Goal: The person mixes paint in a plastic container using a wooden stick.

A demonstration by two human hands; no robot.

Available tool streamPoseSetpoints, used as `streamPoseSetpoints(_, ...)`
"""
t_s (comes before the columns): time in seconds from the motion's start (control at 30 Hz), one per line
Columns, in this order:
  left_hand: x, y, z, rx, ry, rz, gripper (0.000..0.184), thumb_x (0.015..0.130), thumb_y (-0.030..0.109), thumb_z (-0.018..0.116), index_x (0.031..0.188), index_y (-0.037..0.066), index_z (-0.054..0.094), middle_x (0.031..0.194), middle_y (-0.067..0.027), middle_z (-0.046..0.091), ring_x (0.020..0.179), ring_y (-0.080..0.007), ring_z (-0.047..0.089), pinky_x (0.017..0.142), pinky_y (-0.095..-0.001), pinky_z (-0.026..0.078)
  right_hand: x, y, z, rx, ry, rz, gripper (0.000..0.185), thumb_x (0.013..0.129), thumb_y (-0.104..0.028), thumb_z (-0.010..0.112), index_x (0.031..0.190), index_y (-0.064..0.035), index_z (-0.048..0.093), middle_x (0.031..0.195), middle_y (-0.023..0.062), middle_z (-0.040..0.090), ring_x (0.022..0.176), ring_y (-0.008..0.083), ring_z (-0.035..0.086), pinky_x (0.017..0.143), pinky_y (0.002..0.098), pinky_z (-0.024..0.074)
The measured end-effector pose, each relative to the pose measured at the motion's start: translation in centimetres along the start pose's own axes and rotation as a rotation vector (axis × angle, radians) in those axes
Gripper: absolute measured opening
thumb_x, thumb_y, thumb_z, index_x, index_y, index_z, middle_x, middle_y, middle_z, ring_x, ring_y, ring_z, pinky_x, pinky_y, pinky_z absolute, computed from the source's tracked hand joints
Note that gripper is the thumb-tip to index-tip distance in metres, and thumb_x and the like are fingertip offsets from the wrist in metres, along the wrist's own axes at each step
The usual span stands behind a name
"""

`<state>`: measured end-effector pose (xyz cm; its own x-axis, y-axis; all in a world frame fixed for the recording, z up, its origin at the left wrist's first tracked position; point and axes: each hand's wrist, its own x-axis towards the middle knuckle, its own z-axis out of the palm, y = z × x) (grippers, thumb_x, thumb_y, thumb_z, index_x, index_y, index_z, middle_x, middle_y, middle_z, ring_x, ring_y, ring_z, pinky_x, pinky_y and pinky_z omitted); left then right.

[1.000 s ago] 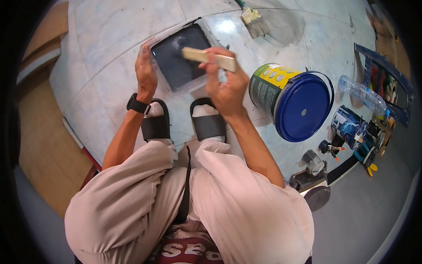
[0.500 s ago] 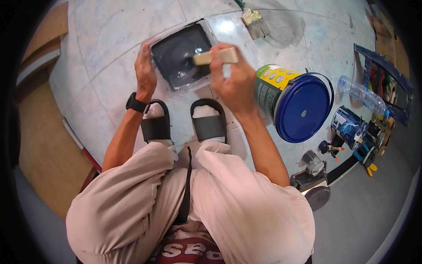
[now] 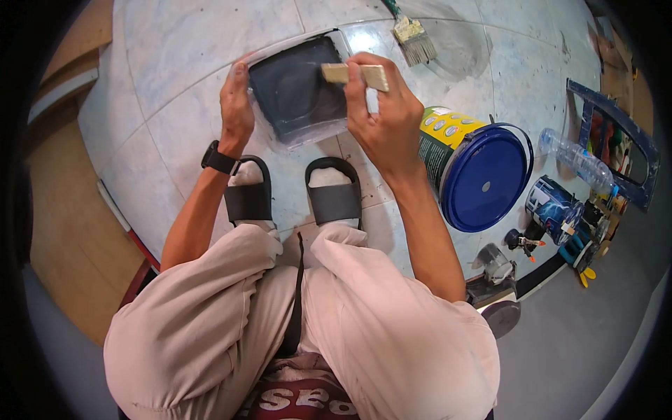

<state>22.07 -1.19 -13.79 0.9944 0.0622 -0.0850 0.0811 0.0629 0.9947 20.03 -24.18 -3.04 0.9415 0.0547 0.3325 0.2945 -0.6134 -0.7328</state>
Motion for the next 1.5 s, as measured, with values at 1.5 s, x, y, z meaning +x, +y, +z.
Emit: streamPoseSetpoints(1.5,-0.6,0.3,0.3,0.084,0.024,0.01,0.056,0.118,0.044,0.042,0.14,-0.004,0.063,0.127,-0.0092,0.07,0.121,-0.0169,0.06,0.11,-0.0301,0.043,-3.5,-1.6,1.7,0.386,0.083,0.338,0.013,0.107,-0.009,0.066,0.106,0.0029,0.071,0.1,0.0127,0.075,0.07,0.0168,0.075,0.065,0.0306,0.0571)
